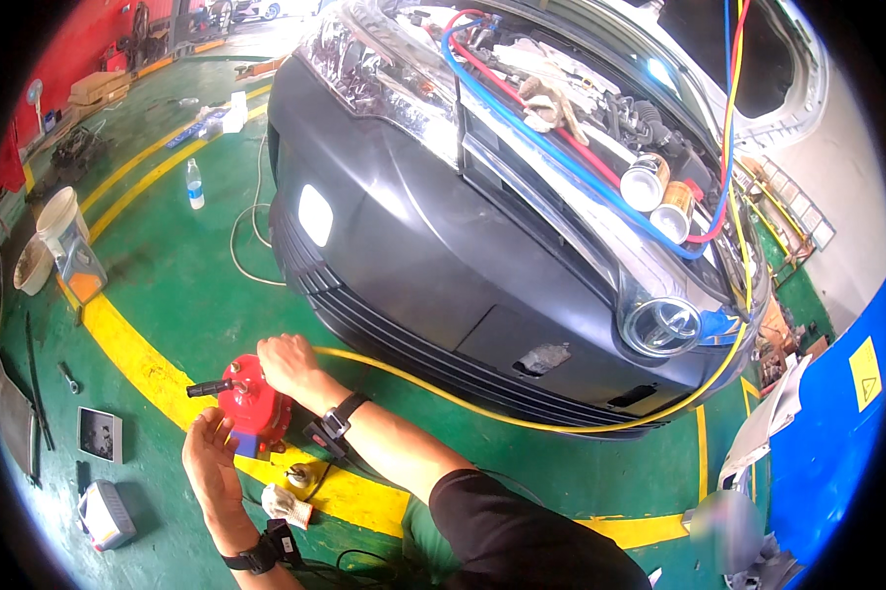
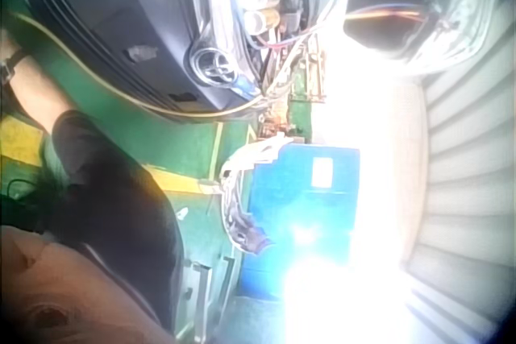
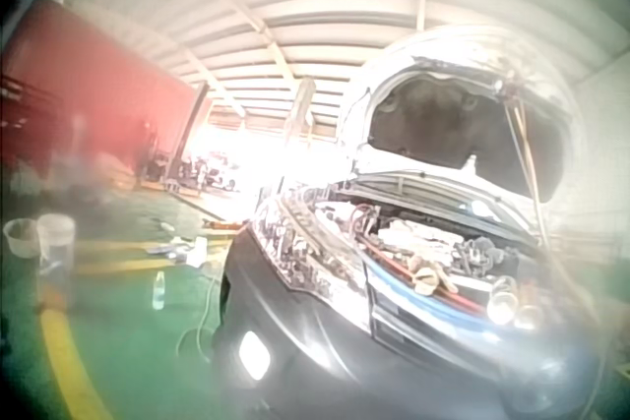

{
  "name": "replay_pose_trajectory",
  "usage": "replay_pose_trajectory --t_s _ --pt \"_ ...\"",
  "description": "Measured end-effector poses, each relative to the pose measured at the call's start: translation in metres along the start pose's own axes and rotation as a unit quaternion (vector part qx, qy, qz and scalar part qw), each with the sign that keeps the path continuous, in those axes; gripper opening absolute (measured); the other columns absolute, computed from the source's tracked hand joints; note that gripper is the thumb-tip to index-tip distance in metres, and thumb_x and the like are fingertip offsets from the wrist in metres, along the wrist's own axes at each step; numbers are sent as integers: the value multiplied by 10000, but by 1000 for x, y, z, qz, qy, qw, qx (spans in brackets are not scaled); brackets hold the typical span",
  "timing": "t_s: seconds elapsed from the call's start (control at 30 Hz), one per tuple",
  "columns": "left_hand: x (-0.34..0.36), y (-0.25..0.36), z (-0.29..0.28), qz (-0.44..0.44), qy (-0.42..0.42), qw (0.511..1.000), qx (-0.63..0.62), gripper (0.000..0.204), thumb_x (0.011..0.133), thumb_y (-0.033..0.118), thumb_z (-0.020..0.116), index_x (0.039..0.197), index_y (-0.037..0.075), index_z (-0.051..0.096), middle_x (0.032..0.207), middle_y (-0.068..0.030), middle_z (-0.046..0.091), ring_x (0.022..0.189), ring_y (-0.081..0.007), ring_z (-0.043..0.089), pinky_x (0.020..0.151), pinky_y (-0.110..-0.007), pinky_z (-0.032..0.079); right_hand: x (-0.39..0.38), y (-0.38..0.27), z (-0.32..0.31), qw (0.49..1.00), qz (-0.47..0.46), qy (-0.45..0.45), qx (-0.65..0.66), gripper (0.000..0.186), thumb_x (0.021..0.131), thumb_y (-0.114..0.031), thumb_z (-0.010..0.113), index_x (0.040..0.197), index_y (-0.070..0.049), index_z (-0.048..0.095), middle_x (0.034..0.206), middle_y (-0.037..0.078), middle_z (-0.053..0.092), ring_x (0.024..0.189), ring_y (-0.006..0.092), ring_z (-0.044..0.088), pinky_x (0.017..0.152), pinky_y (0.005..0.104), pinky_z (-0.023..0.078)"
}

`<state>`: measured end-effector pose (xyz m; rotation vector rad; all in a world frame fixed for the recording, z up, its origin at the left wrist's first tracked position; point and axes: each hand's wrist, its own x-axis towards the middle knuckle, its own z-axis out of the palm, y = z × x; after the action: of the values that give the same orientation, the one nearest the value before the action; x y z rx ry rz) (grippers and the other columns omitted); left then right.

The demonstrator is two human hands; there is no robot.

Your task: The person connects a yellow hose to a red refrigerant tank and secures it by hand while sitting on the floor next to a car.

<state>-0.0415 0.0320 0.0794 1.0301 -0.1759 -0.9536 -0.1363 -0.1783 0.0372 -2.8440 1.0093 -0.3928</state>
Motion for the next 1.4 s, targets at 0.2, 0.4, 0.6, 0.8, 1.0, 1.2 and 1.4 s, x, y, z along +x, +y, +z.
replay_pose_trajectory --t_s 0.2,0.4,0.6,0.8,1.0,1.2,1.4 --pt "0 0 1 -4 9 1000 4 283 1053 287 511 1164 62 642 1155 -50 675 1026 -178 628 855 -334 464 1 0 -1 1000 1 -8 9 162 881 -197 688 881 -35 683 852 175 733 871 360 725 762 493 571" --pt "0 0 0 -2 7 1000 0 275 1053 287 519 1157 66 644 1154 -50 682 1020 -177 637 848 -332 470 2 -1 -4 1000 5 -19 14 159 884 -189 679 886 -30 683 867 180 734 890 363 724 764 497 574" --pt "0 1 -2 -2 5 1000 -3 274 1054 286 523 1159 65 645 1154 -51 680 1015 -178 637 841 -328 472 2 -1 0 1000 4 -17 11 161 883 -191 681 891 -30 680 868 179 730 881 365 724 758 499 575" --pt "-2 3 -1 0 2 1000 -8 273 1058 283 520 1160 61 643 1152 -54 675 1011 -181 635 838 -326 476 1 0 0 1000 7 -15 13 162 885 -194 684 894 -33 677 869 178 727 874 360 725 757 499 574" --pt "-2 3 -1 -2 12 1000 -7 274 1059 283 517 1161 61 641 1156 -57 675 1012 -182 636 837 -323 477 2 0 1 1000 5 -13 12 178 885 -203 693 897 -26 678 864 183 726 859 364 725 753 497 576" --pt "-2 4 -1 0 8 1000 -6 276 1060 281 514 1166 61 641 1155 -55 680 1018 -181 637 844 -324 475 1 0 -2 1000 2 -12 19 184 882 -204 698 887 -21 677 854 190 723 849 371 723 746 498 576" --pt "-2 4 -1 0 7 1000 -5 271 1059 279 513 1163 65 642 1153 -52 683 1020 -178 636 848 -326 472 1 0 -2 1000 3 -7 17 181 881 -201 699 876 -22 674 843 192 720 844 376 723 742 499 575"
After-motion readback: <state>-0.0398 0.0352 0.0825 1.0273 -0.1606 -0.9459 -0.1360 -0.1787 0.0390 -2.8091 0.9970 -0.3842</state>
